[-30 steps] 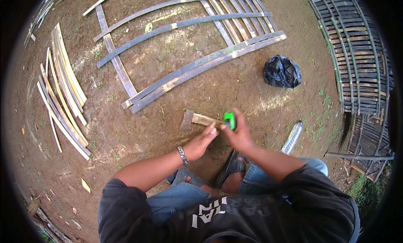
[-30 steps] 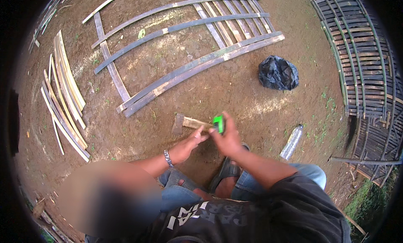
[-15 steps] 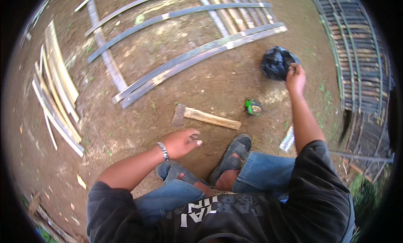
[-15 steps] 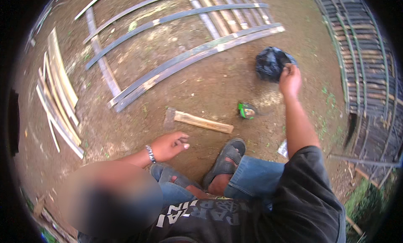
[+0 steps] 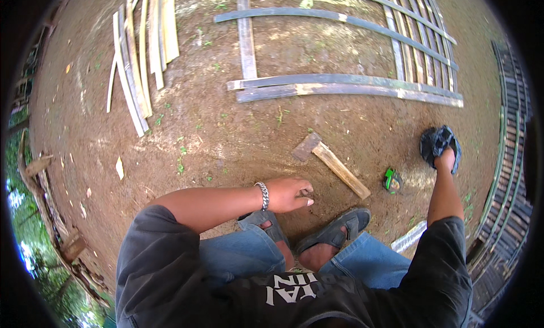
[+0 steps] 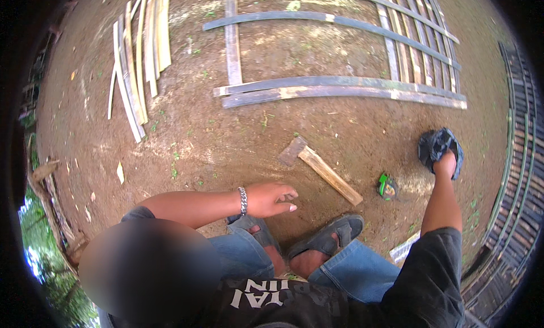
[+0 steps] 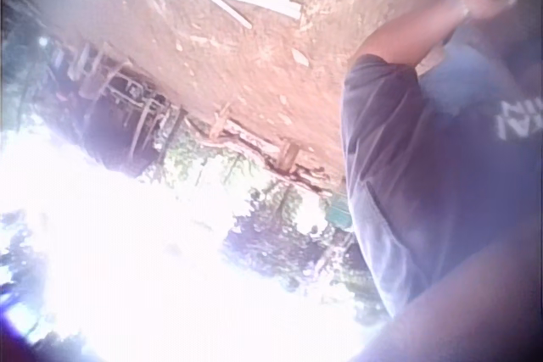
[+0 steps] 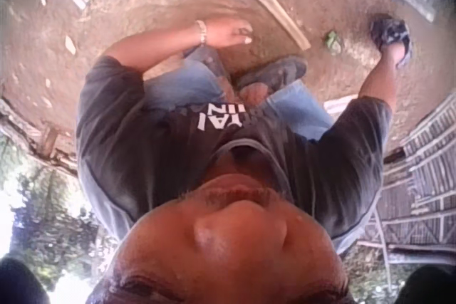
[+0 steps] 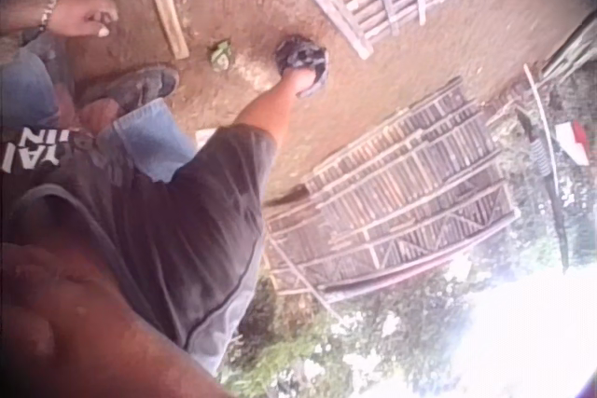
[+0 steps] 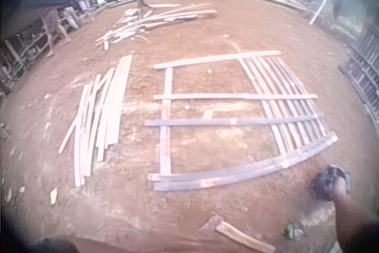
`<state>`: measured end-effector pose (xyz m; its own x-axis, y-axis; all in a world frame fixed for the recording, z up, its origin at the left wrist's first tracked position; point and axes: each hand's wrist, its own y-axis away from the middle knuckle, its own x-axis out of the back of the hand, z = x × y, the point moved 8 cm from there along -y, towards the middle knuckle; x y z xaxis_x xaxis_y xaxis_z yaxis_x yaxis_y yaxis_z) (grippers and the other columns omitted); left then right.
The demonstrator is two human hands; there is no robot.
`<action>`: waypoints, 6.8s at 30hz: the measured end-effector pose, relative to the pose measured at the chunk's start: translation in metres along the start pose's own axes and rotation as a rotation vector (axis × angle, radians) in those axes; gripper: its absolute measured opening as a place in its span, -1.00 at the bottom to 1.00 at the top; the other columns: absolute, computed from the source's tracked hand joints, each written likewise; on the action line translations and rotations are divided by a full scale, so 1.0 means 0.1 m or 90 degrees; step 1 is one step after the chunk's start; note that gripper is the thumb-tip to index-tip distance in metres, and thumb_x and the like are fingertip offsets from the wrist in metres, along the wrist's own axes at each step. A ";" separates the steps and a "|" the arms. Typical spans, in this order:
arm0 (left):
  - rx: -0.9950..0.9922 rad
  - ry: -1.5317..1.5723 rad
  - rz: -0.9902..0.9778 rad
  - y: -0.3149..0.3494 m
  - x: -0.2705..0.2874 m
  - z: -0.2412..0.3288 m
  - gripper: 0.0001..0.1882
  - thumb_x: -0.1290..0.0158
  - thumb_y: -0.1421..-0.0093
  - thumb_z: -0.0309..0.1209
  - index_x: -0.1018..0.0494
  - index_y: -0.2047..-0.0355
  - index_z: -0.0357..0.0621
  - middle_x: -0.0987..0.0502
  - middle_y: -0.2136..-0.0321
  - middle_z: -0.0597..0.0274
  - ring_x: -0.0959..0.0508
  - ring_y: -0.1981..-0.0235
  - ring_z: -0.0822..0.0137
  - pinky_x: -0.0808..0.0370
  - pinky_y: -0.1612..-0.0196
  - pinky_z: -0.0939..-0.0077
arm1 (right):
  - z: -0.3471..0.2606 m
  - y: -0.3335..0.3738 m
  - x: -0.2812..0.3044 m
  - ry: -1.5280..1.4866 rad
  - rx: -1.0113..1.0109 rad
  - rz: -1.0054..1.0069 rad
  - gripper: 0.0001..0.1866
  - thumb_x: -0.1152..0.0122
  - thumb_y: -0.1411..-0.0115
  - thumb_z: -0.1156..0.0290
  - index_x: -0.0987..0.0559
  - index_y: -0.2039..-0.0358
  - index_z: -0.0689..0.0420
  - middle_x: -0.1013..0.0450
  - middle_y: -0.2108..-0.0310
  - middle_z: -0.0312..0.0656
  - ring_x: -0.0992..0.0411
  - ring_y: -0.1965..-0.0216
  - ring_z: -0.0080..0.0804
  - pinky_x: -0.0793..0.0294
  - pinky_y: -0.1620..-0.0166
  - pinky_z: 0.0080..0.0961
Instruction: The person assembles a bamboo frame on the ground by arranging thin bamboo strips into a grid pattern. They use a tape measure to check dimensions and a hammer to drive nails into the intersections of the strips to secure the structure.
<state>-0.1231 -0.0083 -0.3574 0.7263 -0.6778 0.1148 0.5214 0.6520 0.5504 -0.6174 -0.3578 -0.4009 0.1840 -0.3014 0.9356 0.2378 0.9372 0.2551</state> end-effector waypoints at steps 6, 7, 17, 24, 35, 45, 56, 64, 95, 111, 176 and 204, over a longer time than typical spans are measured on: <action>-0.137 -0.086 0.350 0.09 0.96 0.03 -0.69 -0.15 -0.31 -0.19 -0.58 0.10 -0.14 -0.62 0.19 0.01 -0.63 0.12 0.05 -0.56 0.03 0.15 | 0.24 0.02 0.23 -0.047 0.003 0.051 -0.71 -0.10 -0.28 0.36 -0.61 0.02 0.09 -0.59 0.08 0.04 -0.53 0.00 0.09 -0.48 -0.07 -0.12; -0.140 -0.106 0.434 0.20 1.25 -0.01 -0.74 -0.16 -0.30 -0.22 -0.60 0.13 -0.11 -0.63 0.21 0.02 -0.63 0.14 0.04 -0.56 0.03 0.15 | 0.06 0.09 0.32 -0.033 0.027 0.030 -0.74 -0.11 -0.29 0.35 -0.61 0.06 0.11 -0.61 0.11 0.03 -0.54 0.03 0.09 -0.49 -0.05 -0.12; -0.025 -0.265 0.682 0.88 2.49 -0.55 -0.76 -0.19 -0.24 -0.30 -0.61 0.14 -0.14 -0.63 0.19 0.08 -0.61 0.11 0.08 -0.54 -0.04 0.15 | -0.32 0.70 1.34 -0.526 0.007 0.259 -0.76 -0.25 -0.32 0.25 -0.60 0.25 0.19 -0.63 0.32 -0.14 -0.60 0.37 -0.44 -0.59 0.26 -0.45; -0.118 0.126 0.468 0.47 1.35 0.02 -0.72 -0.24 -0.24 -0.34 -0.59 0.07 -0.15 -0.64 0.20 0.15 -0.65 0.18 0.24 -0.58 0.06 0.35 | -3.10 3.03 0.80 -1.019 0.134 -0.530 -0.94 -0.30 -0.30 0.41 -0.58 0.24 0.02 -0.58 0.10 -0.25 -0.55 0.15 -0.44 -0.58 0.09 -0.31; -0.248 0.361 0.622 0.74 1.45 0.11 -0.80 -0.21 -0.19 -0.46 -0.66 0.19 -0.23 -0.66 0.20 0.11 -0.66 0.19 0.28 -0.57 0.08 0.45 | -4.12 4.05 0.75 -1.264 -0.051 -0.943 -0.72 -0.30 -0.30 0.21 -0.51 0.02 -0.10 -0.52 0.14 -0.49 -0.46 0.07 -0.58 -0.45 -0.03 -0.38; -0.092 0.196 0.757 0.81 1.64 -0.30 -0.87 -0.23 -0.21 -0.40 -0.67 0.30 -0.19 -0.67 0.31 0.12 -0.66 0.26 0.28 -0.58 0.19 0.40 | -3.78 3.82 0.41 -0.970 0.052 -0.758 -0.65 -0.29 -0.33 0.20 -0.57 -0.03 0.11 -0.52 0.19 -0.39 -0.44 0.19 -0.58 -0.44 0.07 -0.47; -0.079 -0.152 1.010 0.55 2.29 -0.74 -0.96 -0.26 -0.13 -0.39 -0.65 0.40 -0.02 -0.68 0.25 0.32 -0.56 0.02 0.26 -0.26 -0.15 0.19 | -2.74 3.57 0.00 -0.688 0.146 -0.561 -0.68 -0.27 -0.35 0.32 -0.58 -0.02 0.23 -0.51 0.29 -0.39 -0.38 0.32 -0.66 -0.40 0.21 -0.62; -0.075 -0.174 0.987 0.44 2.25 -0.91 -0.94 -0.24 -0.18 -0.39 -0.66 0.33 -0.01 -0.69 0.23 0.33 -0.58 0.00 0.25 -0.27 -0.15 0.22 | -2.86 3.54 0.02 -0.699 0.179 -0.545 -0.65 -0.31 -0.31 0.32 -0.60 0.00 0.29 -0.58 0.18 -0.26 -0.48 0.14 -0.58 -0.46 0.02 -0.56; -0.027 -0.184 1.058 0.46 2.22 -0.89 -0.96 -0.27 -0.07 -0.43 -0.66 0.43 0.04 -0.70 0.25 0.41 -0.58 -0.02 0.35 -0.21 -0.18 0.18 | -2.41 3.35 0.18 -0.255 0.466 -0.271 -0.45 -0.28 0.04 0.50 -0.36 -0.01 0.26 -0.38 0.10 0.13 -0.41 0.02 0.18 -0.47 -0.04 -0.10; 0.014 -0.121 1.035 0.48 2.25 -0.99 -0.94 -0.32 -0.06 -0.33 -0.68 0.42 0.07 -0.69 0.16 0.53 -0.43 -0.16 0.19 -0.14 -0.27 0.08 | -4.16 3.57 0.89 -0.376 0.521 -0.269 -0.48 -0.05 -0.36 0.37 -0.27 -0.30 0.16 -0.46 0.01 0.28 -0.49 0.03 0.29 -0.49 -0.04 0.03; -0.015 -0.106 1.018 0.45 2.25 -1.01 -0.95 -0.28 -0.09 -0.36 -0.69 0.41 0.05 -0.68 0.18 0.49 -0.44 -0.13 0.20 -0.19 -0.26 0.07 | -4.29 3.39 1.02 -0.306 0.537 -0.213 -0.46 -0.10 -0.33 0.40 -0.28 -0.30 0.15 -0.46 -0.02 0.28 -0.47 0.01 0.33 -0.49 -0.04 0.07; -0.017 -0.196 1.013 0.31 2.25 -0.85 -0.85 -0.33 -0.06 -0.39 -0.68 0.31 0.05 -0.68 0.16 0.41 -0.43 -0.19 0.15 -0.16 -0.32 0.10 | -1.92 2.95 0.21 -0.030 0.608 -0.199 -0.34 -0.27 -0.15 0.32 -0.35 -0.29 -0.05 -0.39 0.09 -0.08 -0.46 0.03 -0.07 -0.49 -0.02 -0.18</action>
<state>0.0948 -0.1122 -0.3849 0.3994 0.6165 0.6785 -0.6215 0.7262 -0.2939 -0.3599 -0.1215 -0.3530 0.2010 -0.5701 0.7966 -0.5990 0.5720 0.5604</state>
